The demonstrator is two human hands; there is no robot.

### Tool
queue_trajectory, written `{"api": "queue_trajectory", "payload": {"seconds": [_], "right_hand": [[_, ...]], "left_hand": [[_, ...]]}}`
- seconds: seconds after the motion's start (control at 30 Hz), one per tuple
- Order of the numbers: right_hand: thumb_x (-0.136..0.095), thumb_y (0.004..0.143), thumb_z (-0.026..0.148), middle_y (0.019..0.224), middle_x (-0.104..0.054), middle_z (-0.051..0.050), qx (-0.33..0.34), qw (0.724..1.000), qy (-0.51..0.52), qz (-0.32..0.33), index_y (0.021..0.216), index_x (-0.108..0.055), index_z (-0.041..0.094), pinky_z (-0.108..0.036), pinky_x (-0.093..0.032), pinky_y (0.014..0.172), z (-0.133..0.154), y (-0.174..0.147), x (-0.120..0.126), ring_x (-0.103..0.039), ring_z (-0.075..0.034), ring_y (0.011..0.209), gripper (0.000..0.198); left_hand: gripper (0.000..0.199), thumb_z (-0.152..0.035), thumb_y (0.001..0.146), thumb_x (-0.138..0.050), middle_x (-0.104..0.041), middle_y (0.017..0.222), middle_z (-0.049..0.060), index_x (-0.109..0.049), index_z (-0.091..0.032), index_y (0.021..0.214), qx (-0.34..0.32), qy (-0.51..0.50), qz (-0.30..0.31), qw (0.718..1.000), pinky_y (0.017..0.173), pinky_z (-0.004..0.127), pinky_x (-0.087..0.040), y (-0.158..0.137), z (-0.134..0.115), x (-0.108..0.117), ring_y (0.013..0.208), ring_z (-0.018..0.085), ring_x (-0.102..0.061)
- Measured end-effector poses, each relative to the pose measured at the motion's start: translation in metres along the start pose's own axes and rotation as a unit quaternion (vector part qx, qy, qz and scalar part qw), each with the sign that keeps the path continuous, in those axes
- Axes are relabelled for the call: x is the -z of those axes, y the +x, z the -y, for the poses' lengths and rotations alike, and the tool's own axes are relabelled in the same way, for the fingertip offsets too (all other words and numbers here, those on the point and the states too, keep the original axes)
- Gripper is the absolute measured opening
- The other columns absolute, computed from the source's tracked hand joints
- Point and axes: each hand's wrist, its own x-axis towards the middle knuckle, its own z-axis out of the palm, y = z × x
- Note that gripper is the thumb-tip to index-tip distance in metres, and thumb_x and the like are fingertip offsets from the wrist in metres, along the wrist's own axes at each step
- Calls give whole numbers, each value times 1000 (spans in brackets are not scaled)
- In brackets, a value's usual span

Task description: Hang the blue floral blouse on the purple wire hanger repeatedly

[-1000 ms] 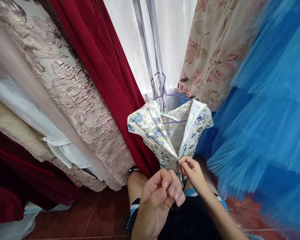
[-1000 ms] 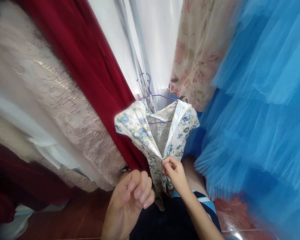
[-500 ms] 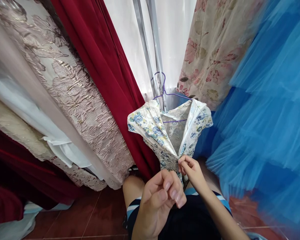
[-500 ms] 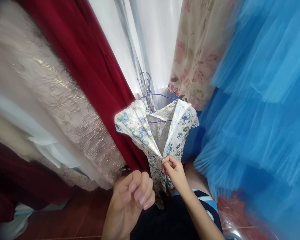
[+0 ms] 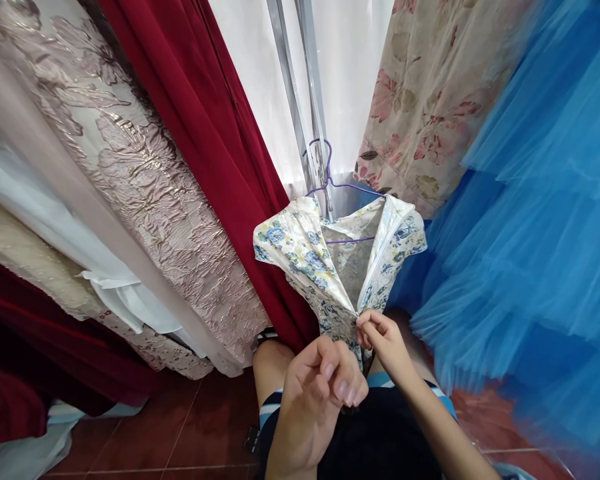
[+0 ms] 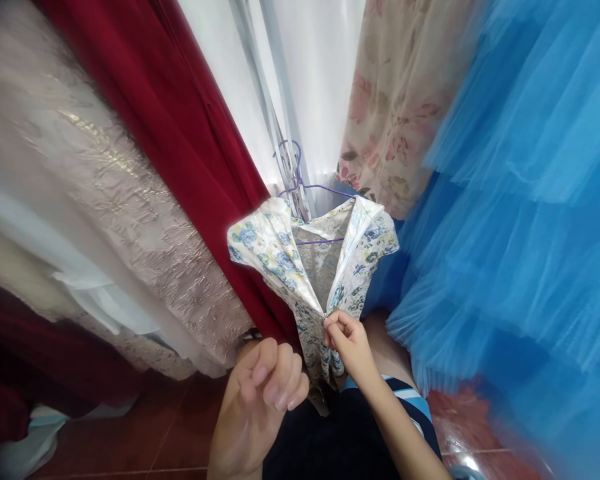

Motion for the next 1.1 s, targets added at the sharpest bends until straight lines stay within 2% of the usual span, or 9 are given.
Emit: {"api": "queue_trajectory", "payload": {"seconds": [0.2, 0.67, 0.97, 1.1], "right_hand": [[-58, 87, 34, 52, -52, 4, -1, 1000, -4, 0, 71, -55, 20, -25, -32, 50, 2, -1, 0, -40, -11, 47, 22], [-61, 87, 36, 52, -52, 3, -8, 1000, 13, 0, 71, -56, 20, -24, -30, 50, 4, -2, -2, -41, -10, 48, 24], [-58, 89, 34, 52, -52, 4, 1, 1000, 5, 9, 73, -57, 20, -24, -32, 51, 11, -5, -1, -42, -11, 49, 21], [-59, 89, 37, 52, -53, 3, -1, 1000, 13, 13, 72, -57, 19, -24, -32, 50, 14, -6, -3, -41, -11, 49, 24]], "left_hand": [[36, -28, 90, -69, -35, 68, -3, -37, -18, 78, -9, 12, 35, 999, 60, 21, -34, 0, 1, 3, 60, 8, -33], [43, -34, 92, -66, -31, 61, -5, -31, -19, 71, -15, -56, 34, 998, 57, 21, -36, 0, 2, 8, 54, 8, -28], [51, -35, 92, -66, -26, 60, -5, -27, -17, 65, -36, -84, -49, 995, 58, 21, -36, 5, 7, 17, 56, 9, -22], [47, -38, 92, -65, -27, 63, -4, -32, -17, 66, -49, -101, -63, 992, 59, 21, -37, 4, 7, 20, 57, 10, -21]]}}
